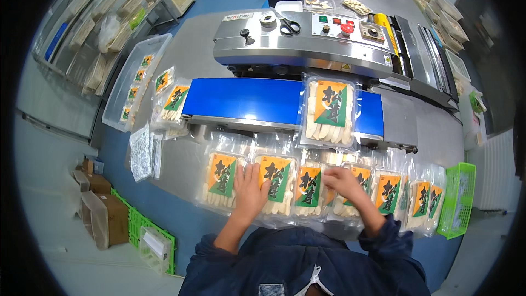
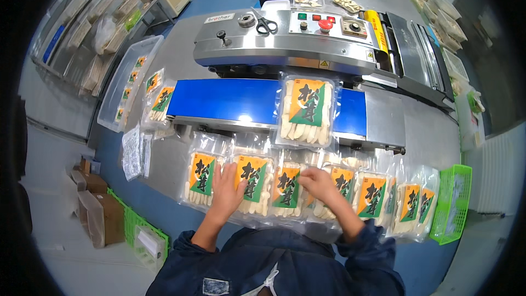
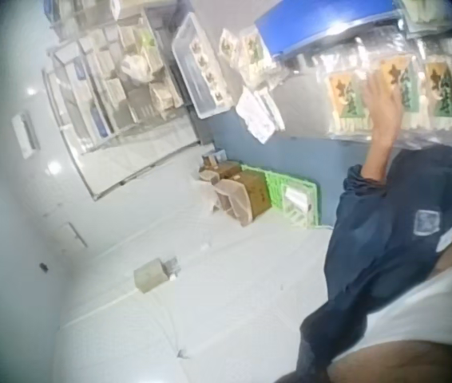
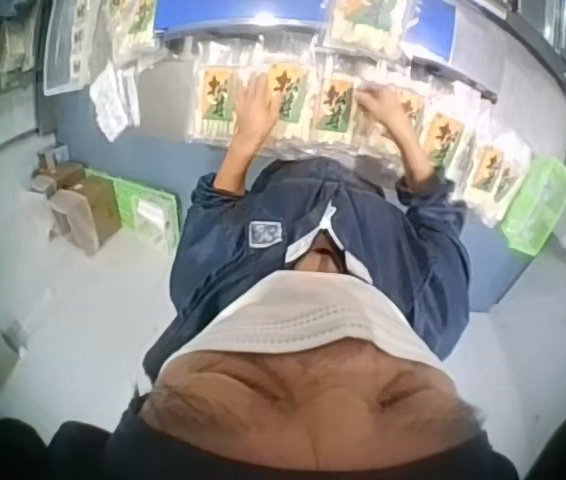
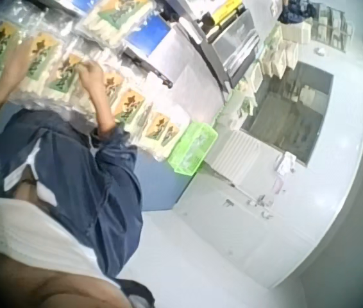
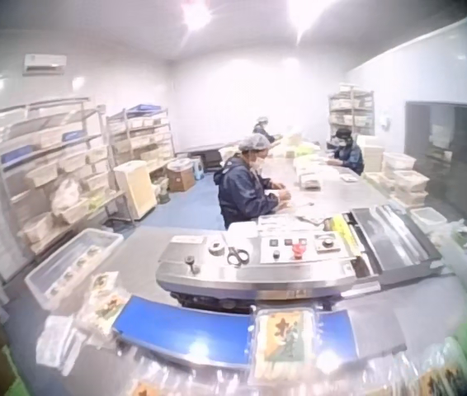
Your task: The person places trays of white food items into clear plastic bags, seals them using a heat-sealing machine, and stacks the finished packages on the table. The process is repeated continuously with multiple trays and bags.
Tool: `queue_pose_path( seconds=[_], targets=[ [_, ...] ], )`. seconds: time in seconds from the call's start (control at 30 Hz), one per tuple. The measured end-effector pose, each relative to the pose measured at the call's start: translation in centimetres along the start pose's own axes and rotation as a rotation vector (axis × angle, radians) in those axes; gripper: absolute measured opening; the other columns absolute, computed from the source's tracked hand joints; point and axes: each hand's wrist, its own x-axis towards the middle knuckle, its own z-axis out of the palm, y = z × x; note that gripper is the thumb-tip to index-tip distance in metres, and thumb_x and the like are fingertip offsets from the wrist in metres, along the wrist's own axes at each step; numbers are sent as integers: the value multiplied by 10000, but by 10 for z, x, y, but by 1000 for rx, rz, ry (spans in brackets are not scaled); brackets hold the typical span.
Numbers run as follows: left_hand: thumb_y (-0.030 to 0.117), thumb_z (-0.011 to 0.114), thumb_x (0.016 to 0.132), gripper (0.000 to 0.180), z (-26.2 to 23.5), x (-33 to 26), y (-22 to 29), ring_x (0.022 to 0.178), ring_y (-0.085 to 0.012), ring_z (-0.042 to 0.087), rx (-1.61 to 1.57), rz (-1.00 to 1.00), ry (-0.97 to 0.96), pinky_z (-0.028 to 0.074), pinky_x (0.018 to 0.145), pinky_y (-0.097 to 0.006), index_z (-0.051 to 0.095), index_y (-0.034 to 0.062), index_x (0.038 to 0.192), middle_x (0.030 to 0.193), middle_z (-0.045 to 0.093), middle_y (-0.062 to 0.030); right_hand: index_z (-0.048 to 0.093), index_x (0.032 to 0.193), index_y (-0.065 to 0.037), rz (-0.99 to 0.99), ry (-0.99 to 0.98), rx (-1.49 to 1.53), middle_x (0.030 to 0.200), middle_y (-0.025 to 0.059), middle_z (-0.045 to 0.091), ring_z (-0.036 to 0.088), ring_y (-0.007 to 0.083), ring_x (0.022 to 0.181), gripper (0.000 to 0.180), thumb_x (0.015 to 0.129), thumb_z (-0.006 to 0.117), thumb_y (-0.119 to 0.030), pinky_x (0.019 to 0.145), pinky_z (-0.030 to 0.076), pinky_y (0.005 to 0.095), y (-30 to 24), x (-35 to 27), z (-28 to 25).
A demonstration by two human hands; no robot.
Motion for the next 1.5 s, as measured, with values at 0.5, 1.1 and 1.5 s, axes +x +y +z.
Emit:
queue_pose_path(
  seconds=[0.5, 1.1, 1.5],
  targets=[
    [187, 576, 754, 440, 13, 6, 39, 934, -370, 500, -376, 137, -208, 391, 835, -391, 463, -22, 1124, 1005, 535, -210, 556, 701, -36, 118, 324, 586, 567, -21, 457, 409, 71, 464, 85, 735, 582, -108, 389, 312, 206, 19, 28, -13],
    [177, 562, 818, 168, 86, 170, 234, 488, -26, 321, -1516, -548, -452, 239, 425, -166, 590, 15, 782, 626, 462, 41, 542, 622, -21, -172, 779, 459, 557, 16, 513, 471, 68, 458, 203, 783, 587, -136, 438, 444, 209, -6, -27, -209],
    [145, 550, 792, 163, 124, 267, 283, 457, -40, 281, -1554, -621, -491, 188, 392, -197, 574, -5, 732, 563, 389, 36, 560, 612, 7, -271, 915, 495, 550, 32, 517, 460, 84, 428, 131, 703, 572, -86, 353, 389, 218, -26, 33, -293]
  ],
)
